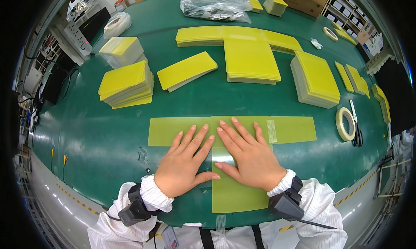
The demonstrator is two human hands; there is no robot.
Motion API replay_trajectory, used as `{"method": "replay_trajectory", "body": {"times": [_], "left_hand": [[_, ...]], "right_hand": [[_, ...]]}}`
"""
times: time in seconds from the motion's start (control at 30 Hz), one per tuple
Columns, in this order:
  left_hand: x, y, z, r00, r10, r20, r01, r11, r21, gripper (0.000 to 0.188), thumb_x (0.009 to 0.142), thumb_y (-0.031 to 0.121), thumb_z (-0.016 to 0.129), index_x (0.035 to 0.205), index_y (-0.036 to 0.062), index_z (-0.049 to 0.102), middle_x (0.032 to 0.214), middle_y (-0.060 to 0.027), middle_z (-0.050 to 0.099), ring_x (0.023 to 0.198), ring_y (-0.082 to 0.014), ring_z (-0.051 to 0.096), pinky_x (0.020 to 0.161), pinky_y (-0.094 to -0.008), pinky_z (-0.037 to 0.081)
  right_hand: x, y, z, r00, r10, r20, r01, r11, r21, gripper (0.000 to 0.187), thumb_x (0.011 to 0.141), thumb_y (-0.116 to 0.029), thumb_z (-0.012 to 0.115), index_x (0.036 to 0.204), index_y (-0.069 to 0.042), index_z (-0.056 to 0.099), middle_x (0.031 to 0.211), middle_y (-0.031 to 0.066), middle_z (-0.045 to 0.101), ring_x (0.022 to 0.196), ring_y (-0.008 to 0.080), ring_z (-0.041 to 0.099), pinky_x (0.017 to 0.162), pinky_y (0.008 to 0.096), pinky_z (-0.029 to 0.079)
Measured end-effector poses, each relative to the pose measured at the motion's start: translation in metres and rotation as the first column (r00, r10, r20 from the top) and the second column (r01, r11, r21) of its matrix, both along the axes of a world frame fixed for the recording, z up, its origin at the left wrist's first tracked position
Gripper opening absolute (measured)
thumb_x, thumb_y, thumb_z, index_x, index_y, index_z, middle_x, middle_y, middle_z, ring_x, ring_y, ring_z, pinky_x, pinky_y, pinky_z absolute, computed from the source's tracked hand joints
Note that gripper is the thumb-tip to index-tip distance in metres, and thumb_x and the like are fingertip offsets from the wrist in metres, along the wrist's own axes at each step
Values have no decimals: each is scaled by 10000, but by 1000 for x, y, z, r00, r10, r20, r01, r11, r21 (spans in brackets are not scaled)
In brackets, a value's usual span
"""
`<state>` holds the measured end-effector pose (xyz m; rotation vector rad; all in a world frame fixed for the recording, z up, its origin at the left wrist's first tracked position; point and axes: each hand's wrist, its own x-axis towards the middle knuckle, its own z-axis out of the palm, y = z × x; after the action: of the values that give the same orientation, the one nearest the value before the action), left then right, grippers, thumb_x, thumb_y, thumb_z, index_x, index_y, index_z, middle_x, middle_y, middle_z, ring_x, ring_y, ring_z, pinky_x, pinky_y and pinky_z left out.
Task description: The person aligns yellow plates on the table, applies adhesive tape to the joints, and presses it down. They then lift the assembled plates, fold them, and place the unit onto a stack.
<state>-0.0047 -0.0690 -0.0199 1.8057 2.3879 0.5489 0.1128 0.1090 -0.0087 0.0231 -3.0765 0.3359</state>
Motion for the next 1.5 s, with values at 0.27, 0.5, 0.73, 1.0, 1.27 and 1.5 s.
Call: {"method": "replay_trajectory", "body": {"times": [0.27, 0.5, 0.73, 1.0, 1.27, 1.5], "left_hand": [[-3, 0, 3, 998, -10, 57, 9, 1000, 14, 848, 799, 585, 626, 1383, 12, 402, 1475, -199, 329, 1338, -434, 329, 1087, -535, 277], [-9, 3, 3, 996, -35, 78, 34, 999, 16, 867, 789, 595, 633, 1378, 2, 402, 1471, -218, 323, 1334, -447, 324, 1081, -536, 286], [-9, 2, 5, 990, -35, 134, 31, 999, 34, 870, 778, 573, 663, 1371, -7, 403, 1370, -269, 379, 1316, -470, 319, 1078, -554, 277], [-16, 2, 7, 977, -75, 198, 61, 995, 74, 1032, 745, 609, 656, 1412, -74, 266, 1352, -306, 371, 1288, -480, 346, 1076, -520, 301], [-18, 2, 10, 982, -78, 171, 69, 996, 62, 1078, 744, 617, 639, 1428, -90, 198, 1352, -313, 378, 1277, -472, 377, 1073, -496, 324], [-19, 2, 6, 982, -93, 163, 80, 993, 81, 1020, 766, 587, 643, 1435, -58, 222, 1325, -293, 412, 1275, -471, 383, 1075, -502, 322]], "right_hand": [[-1, 1, 1, 1000, 1, 10, -1, 1000, 8, 718, 869, -440, 604, 1421, -50, 363, 1494, 99, 341, 1393, 316, 291, 1074, 593, 242], [-4, 3, 0, 1000, 1, 0, -1, 1000, 24, 729, 864, -437, 613, 1426, -50, 356, 1496, 103, 343, 1395, 317, 290, 1074, 586, 240], [-4, 2, 1, 1000, 4, -2, -4, 999, 35, 727, 862, -437, 616, 1422, -49, 361, 1493, 107, 349, 1396, 315, 289, 1070, 585, 243], [-4, 3, 1, 1000, 4, -3, -4, 999, 37, 728, 862, -433, 619, 1418, -38, 362, 1495, 109, 344, 1395, 317, 290, 1066, 587, 252], [-4, 3, 1, 1000, 2, -5, -2, 999, 38, 731, 864, -439, 618, 1418, -35, 364, 1497, 108, 340, 1394, 318, 291, 1067, 590, 249], [-4, 2, 1, 1000, 5, -12, -5, 999, 34, 733, 861, -441, 621, 1417, -38, 366, 1493, 111, 347, 1392, 318, 297, 1065, 588, 252]]}}
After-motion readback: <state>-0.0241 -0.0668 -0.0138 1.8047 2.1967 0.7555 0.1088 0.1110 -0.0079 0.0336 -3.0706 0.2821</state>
